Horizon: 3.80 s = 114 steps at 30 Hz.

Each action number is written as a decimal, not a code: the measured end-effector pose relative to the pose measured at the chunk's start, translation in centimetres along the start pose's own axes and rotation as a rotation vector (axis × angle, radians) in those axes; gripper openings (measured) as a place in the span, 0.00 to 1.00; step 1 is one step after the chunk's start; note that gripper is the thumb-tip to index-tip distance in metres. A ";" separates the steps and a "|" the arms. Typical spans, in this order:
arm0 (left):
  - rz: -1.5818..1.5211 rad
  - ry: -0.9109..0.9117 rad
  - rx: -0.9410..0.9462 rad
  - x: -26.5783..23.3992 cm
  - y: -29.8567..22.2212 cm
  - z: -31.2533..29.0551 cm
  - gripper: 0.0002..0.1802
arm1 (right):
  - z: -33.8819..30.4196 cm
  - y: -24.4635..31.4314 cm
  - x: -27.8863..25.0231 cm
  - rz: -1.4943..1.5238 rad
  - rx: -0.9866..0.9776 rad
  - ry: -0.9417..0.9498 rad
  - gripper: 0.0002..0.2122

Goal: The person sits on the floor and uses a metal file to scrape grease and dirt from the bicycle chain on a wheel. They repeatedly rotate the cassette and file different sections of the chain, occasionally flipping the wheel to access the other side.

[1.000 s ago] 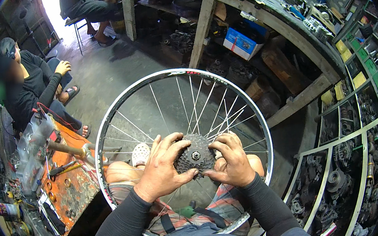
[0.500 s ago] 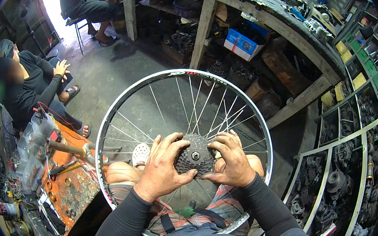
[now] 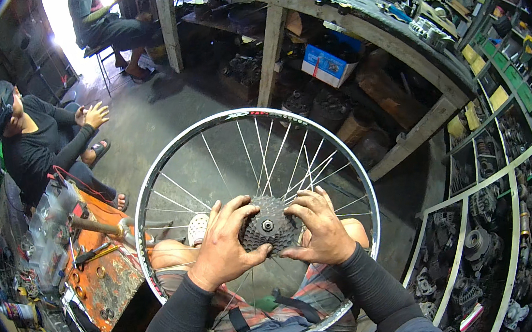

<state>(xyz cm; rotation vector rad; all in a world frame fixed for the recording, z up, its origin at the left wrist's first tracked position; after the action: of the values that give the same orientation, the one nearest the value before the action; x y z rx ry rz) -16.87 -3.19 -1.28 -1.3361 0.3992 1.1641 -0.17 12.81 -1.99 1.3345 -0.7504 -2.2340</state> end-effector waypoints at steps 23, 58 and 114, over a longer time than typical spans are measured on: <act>0.381 -0.289 -0.075 0.6 -1.8 -1.1 0.49 | 0.0 -0.1 -0.9 0.000 0.029 0.102 0.44; 0.324 -0.176 0.026 -1.1 -0.6 -0.1 0.44 | -1.4 -2.0 -1.5 -0.094 0.140 -0.008 0.40; 0.078 -0.057 -0.005 -1.7 1.1 0.2 0.32 | -1.2 -2.3 -1.2 -0.085 0.104 0.026 0.40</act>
<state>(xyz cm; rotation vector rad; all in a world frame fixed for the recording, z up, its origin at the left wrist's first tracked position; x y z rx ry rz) -18.57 -3.90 -0.44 -1.2984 0.4106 1.2653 1.19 15.01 -3.17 1.4676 -0.8256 -2.2653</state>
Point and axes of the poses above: each hand's wrist, its own z-axis towards the middle knuckle, its own x-axis out of the palm, y = z × x, the point moved 6 cm from there along z, towards the middle knuckle, and after that the axes turned 14 degrees about z, right-handed, at the moved point
